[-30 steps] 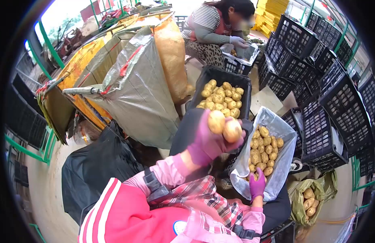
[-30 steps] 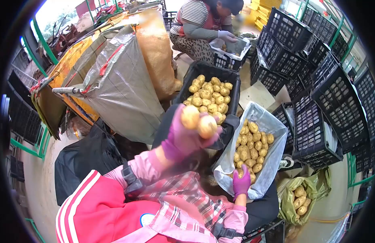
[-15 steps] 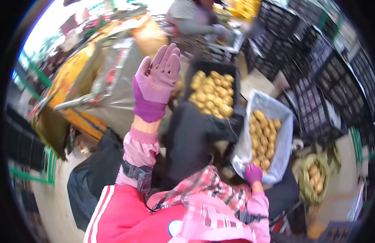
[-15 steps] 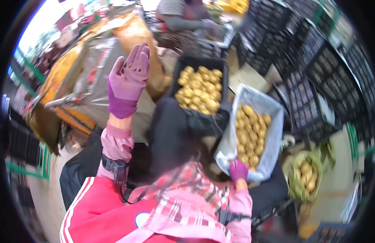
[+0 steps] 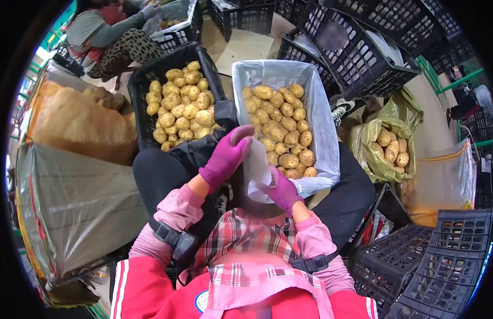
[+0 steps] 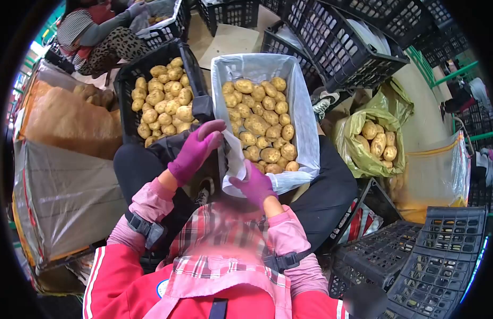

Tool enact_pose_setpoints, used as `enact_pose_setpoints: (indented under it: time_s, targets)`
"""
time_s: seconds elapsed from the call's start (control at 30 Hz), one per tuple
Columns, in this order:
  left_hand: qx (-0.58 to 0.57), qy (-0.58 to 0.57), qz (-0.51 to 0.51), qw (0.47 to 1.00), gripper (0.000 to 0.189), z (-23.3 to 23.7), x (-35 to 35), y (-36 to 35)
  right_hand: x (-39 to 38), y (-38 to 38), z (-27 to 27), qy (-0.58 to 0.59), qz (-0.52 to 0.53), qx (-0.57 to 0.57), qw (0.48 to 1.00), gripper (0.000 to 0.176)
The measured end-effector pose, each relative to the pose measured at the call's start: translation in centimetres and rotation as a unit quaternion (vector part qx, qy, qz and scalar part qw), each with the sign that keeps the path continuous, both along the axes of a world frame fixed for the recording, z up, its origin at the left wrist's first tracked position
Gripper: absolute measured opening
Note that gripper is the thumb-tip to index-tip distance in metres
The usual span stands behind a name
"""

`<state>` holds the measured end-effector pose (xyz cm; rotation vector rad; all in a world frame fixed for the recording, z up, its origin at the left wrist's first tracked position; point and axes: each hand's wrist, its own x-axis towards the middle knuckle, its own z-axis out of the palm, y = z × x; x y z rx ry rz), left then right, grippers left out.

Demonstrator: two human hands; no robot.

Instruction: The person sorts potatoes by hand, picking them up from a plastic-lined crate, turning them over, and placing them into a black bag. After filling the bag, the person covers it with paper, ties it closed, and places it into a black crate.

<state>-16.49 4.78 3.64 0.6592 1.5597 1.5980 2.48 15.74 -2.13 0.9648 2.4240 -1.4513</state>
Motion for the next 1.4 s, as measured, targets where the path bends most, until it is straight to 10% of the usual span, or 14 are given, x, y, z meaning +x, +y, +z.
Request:
enact_pose_setpoints:
  time_s: [0.2,0.3,0.4,0.5,0.57,0.73,0.87,1.0,1.1,1.4]
  targets:
    - [-0.059,0.511,-0.05,0.856,0.044,-2.6,0.6,0.2,-2.4,-3.5,2.0,0.011,0.167,0.168,0.972,0.027]
    - [-0.11,0.501,-0.182,0.839,0.038,-4.3,1.6,-1.1,-3.7,-2.1,4.3,-0.056,0.255,0.132,0.956,0.022]
    - [-0.154,0.476,-0.148,0.853,0.011,-3.4,1.7,-1.2,-3.7,2.5,5.1,0.073,0.257,-0.148,0.952,0.026]
    - [-0.195,0.435,-0.134,0.869,0.004,-3.5,1.7,-1.8,-5.1,8.4,-0.2,0.086,-0.058,-0.211,0.972,0.038]
    - [-0.193,0.412,-0.139,0.88,0.005,-3.9,1.2,-2.1,-7.7,11.4,-4.2,-0.032,0.053,0.053,0.997,0.05]
    - [-0.188,0.319,-0.152,0.916,0.006,-4.2,0.2,-2.2,-14.8,6.8,-11.8,-0.237,0.222,0.086,0.942,0.072]
    - [-0.187,0.237,-0.115,0.946,0.009,-3.9,-0.2,-2.1,-15.4,5.1,-13.6,-0.247,0.155,0.114,0.95,0.069]
    - [-0.195,0.154,-0.095,0.964,0.028,-2.5,-0.3,-2.1,-11.4,8.9,-9.6,-0.065,0.039,-0.181,0.981,0.072]
    - [-0.186,0.047,-0.075,0.979,0.056,-2.4,0.4,-1.9,-8.7,8.2,0.3,0.091,-0.095,-0.524,0.842,0.078]
    - [0.055,-0.03,-0.027,0.998,0.079,-1.3,0.6,-1.8,-5.5,1.2,6.8,0.242,-0.118,-0.502,0.822,0.075]
